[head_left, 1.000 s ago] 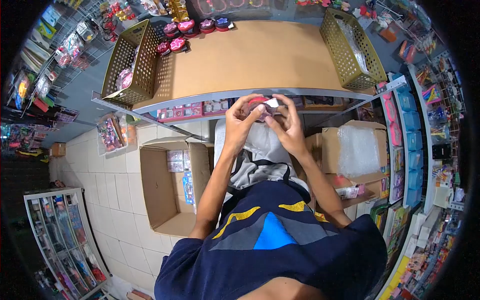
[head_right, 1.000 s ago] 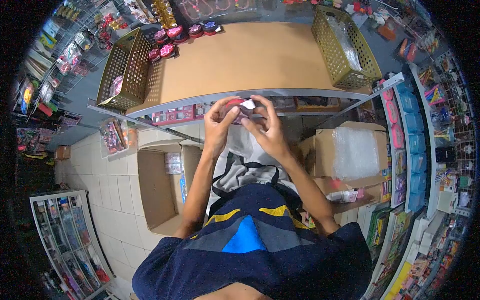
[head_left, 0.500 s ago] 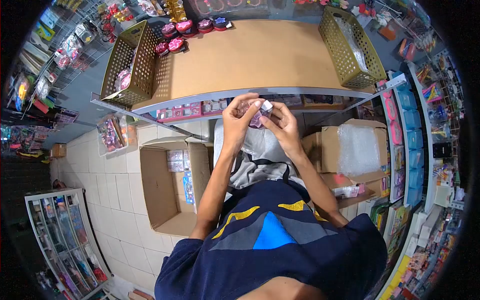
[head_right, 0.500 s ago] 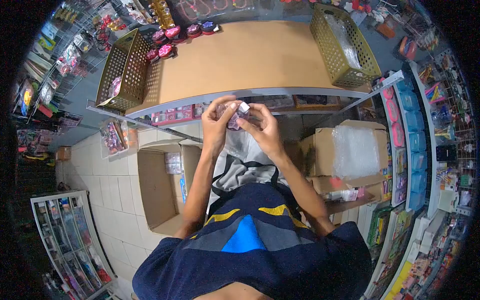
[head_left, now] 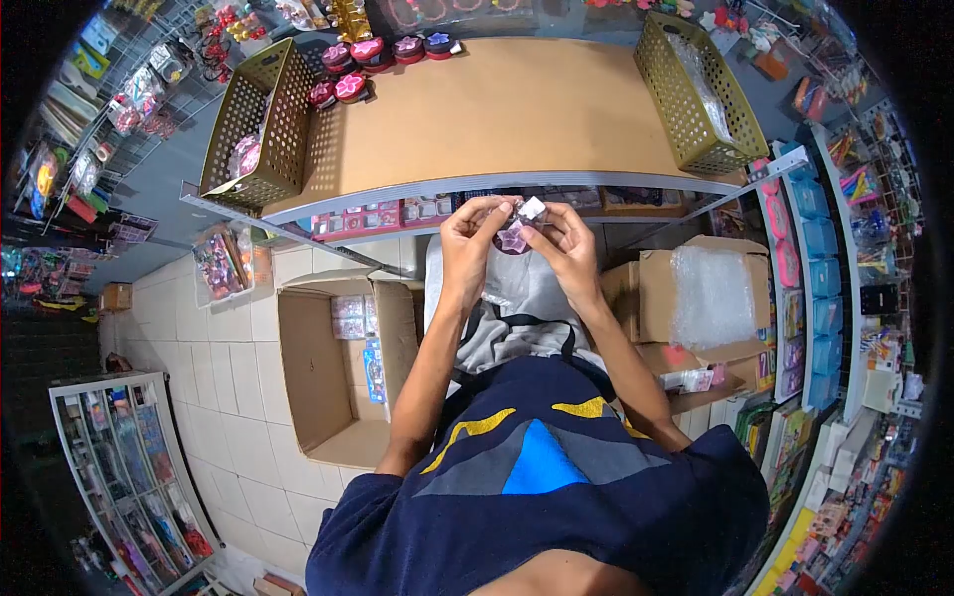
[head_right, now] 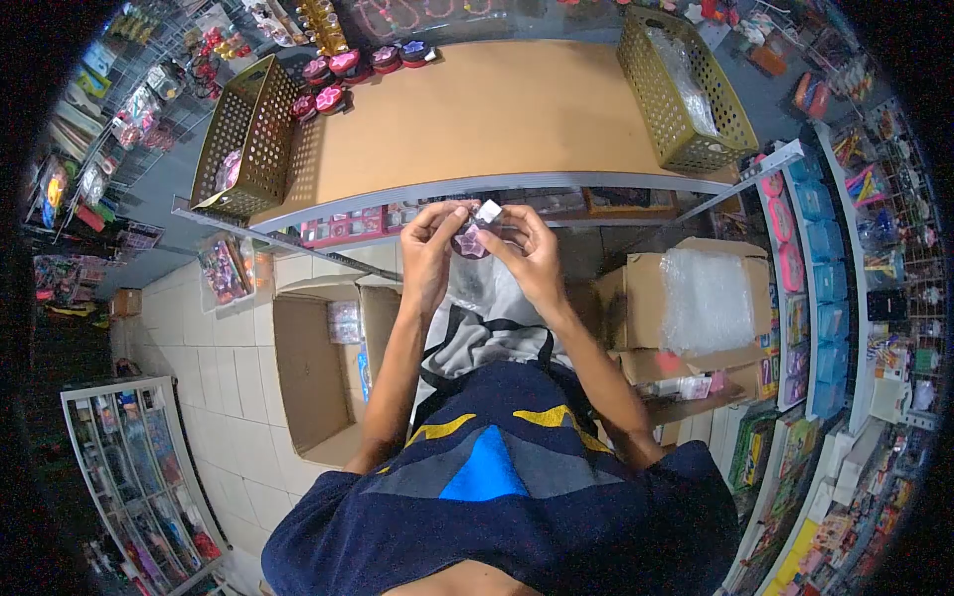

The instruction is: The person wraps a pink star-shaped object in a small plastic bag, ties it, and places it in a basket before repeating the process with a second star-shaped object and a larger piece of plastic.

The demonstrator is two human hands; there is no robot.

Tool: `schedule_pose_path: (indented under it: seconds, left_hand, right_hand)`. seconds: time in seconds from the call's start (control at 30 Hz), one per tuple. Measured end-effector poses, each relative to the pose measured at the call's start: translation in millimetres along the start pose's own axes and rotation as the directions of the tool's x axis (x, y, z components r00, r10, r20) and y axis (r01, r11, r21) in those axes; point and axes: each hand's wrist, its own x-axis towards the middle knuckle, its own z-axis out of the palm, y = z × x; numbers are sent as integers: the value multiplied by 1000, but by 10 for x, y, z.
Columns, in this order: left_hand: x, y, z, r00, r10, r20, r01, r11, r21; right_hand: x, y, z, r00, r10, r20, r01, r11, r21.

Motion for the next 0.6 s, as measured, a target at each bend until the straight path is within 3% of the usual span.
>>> schedule_pose_path:
  seconds: [0.17,0.27,0.37,0.47,0.6]
  left_hand:
    - [-54,76,97,1000,28,11,-29,989,144]
    - [-77,-5,-53,998,-30,56,16,974,227]
    - [-93,-11,-54,999,-45,-1,44,965,257]
    - [-106,-1,7,998,-34,-48,44,973,227]
    - [-100,50,55,1000,15,2,-15,967,254]
  right_hand:
    - [-21,-45,-2,999,-36,16,35,999,19]
    - [-13,-22,-32,999,-14,41,15,1000,-13]
    - [-7,18,-51,997,30,65,-28,999,-29]
    - [-34,111,-46,997,-13,71,8,997,76]
    - [-32,356,-195,971,151,183,-153,988,-3]
